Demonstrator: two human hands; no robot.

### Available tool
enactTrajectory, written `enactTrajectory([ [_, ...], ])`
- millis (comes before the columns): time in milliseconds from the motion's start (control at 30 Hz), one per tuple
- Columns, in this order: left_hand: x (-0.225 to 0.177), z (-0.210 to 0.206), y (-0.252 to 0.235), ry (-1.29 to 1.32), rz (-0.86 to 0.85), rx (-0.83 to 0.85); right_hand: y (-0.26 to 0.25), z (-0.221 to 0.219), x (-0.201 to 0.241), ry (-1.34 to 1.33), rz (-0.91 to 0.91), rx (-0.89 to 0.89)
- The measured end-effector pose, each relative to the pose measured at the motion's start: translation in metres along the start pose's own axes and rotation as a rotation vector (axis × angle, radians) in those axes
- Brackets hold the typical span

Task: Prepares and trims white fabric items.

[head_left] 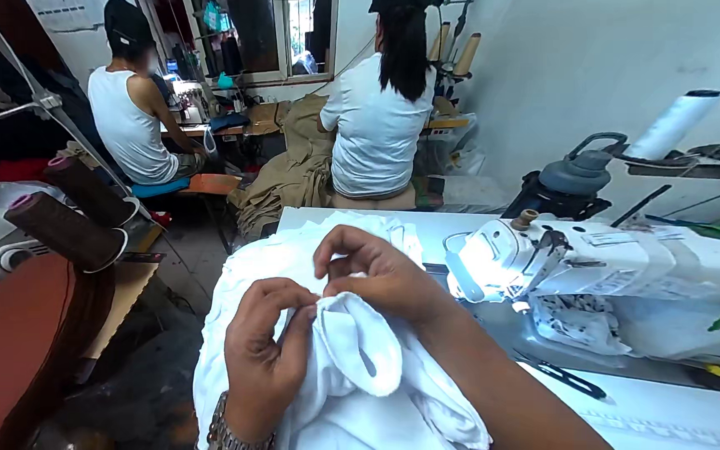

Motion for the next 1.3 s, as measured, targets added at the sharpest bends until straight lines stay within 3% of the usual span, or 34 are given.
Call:
enactTrajectory([
  [67,0.006,0.004,-0.001,-0.007,0.027,-0.031,0.012,0.009,0.029,0.192,0.166,-0.091],
  [133,0.01,0.008,-0.002,-0.011,0.041,-0.053,0.032,-0.003,0.057,0.372,0.317,-0.004],
  [200,0.011,0.01,-0.004,-0.03,0.04,-0.052,0.05,-0.026,0.062,0.601,0.344,0.075],
  [300,0.01,0.009,-0.006,-0.038,0.033,-0.032,0.062,-0.047,0.051,0.87,0.341,0.049],
  [467,0.021,0.019,-0.005,0.078,0.173,-0.075,0.072,-0.029,0.066,0.806,0.363,-0.228],
  [633,0.017,0.0,-0.001,0.404,0.331,-0.04,0.082,-0.009,0.05,0.619,0.325,-0.482],
  [967,0.028,-0.031,0.016,0.89,0.647,0.066,0.095,0.004,0.036,0.327,0.325,-0.592],
  [1100,0.021,-0.04,0.013,0.703,0.57,0.152,0.094,0.002,0.029,0.244,0.314,-0.563],
  [1300,0.002,-0.053,0.009,0.194,0.244,0.366,0.095,-0.007,0.029,0.33,0.318,-0.525],
])
Point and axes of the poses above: each hand's wrist, its own y-axis away from the middle knuckle, its own z-axis out of the back of the hand, x = y × z, the point moved 9 cm from there along -y, towards the middle knuckle, and after that the axes turned 12 degrees about -y, right-handed, at the moved point
